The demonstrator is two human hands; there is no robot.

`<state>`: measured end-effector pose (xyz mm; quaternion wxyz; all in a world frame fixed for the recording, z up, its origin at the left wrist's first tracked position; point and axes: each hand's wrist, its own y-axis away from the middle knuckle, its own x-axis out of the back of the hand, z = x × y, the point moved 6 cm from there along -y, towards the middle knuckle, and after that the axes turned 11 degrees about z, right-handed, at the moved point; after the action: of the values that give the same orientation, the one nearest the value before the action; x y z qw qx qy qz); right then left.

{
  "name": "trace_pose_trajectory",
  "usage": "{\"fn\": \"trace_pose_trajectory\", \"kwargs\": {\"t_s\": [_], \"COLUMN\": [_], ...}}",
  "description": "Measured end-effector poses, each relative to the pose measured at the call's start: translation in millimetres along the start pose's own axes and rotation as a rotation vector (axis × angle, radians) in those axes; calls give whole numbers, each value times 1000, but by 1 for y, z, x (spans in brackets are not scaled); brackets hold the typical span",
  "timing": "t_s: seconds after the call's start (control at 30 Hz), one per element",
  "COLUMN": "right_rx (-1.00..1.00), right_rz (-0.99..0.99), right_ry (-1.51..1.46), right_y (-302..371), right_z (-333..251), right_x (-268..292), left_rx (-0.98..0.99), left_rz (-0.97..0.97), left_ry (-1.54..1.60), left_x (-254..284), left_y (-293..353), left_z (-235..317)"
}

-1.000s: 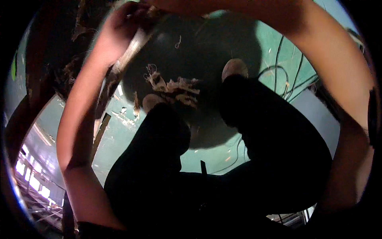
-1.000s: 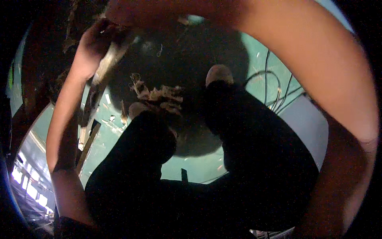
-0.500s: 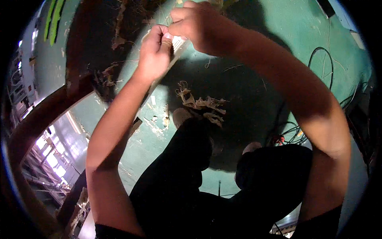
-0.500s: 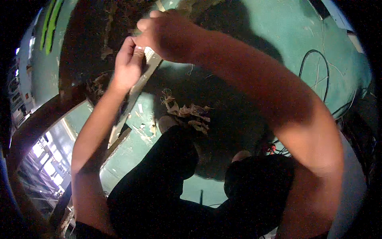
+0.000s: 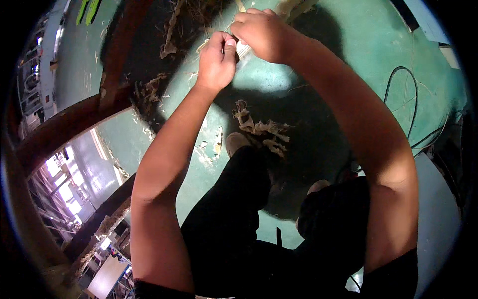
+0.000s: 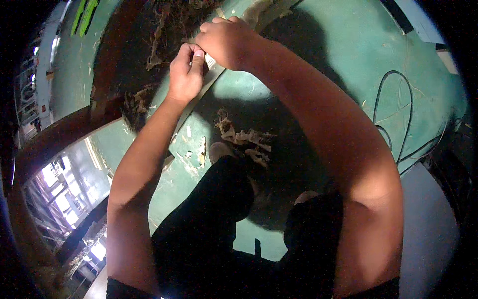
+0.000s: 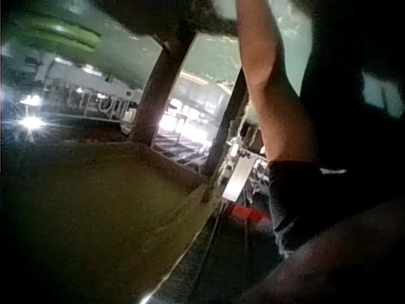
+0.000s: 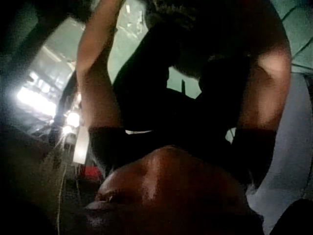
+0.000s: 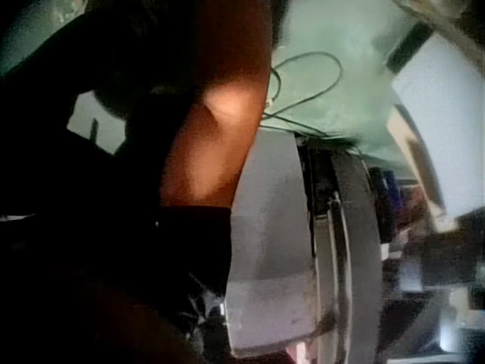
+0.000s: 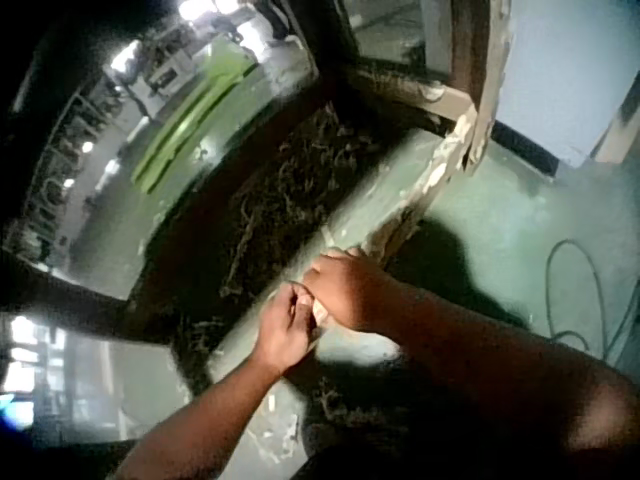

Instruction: The person peels off old material and debris from the underside of a wooden table frame by hand and then picks up small wood scraps from the floor.

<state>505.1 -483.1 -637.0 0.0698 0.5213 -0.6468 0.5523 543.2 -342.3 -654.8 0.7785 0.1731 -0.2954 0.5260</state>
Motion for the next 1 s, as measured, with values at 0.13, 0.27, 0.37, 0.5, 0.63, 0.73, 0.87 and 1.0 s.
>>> {"fn": "trace_pose_trajectory", "kwargs": {"t_s": [0.13, 0.27, 0.37, 0.5, 0.63, 0.73, 0.87, 1.0], "right_rx": [-92, -145, -210, -174, -288, -316, -282, -243], "right_rz": [45, 138, 11, 40, -38, -31, 13, 71], "right_ry": [-6, 142, 110, 50, 9, 7, 28, 46], "right_y": [-14, -3, 19, 29, 35, 39, 41, 44], "right_z": [17, 41, 34, 15, 13, 15, 13, 13], "right_x": [15, 48, 55, 56, 65, 68, 79, 85], "left_rx": [-98, -138, -317, -473, -529, -632, -729, -754], "left_rz": [83, 3, -95, -161, -173, -144, -131, -170], "left_ry": [127, 158, 20, -45, -119, -173, -321, -454], "left_x": [7, 3, 0, -1, -1, 0, -5, -11], "left_y": [-2, 2, -2, -7, -6, -5, -2, -1], "left_z": [-11, 9, 36, 43, 48, 52, 64, 70]}}
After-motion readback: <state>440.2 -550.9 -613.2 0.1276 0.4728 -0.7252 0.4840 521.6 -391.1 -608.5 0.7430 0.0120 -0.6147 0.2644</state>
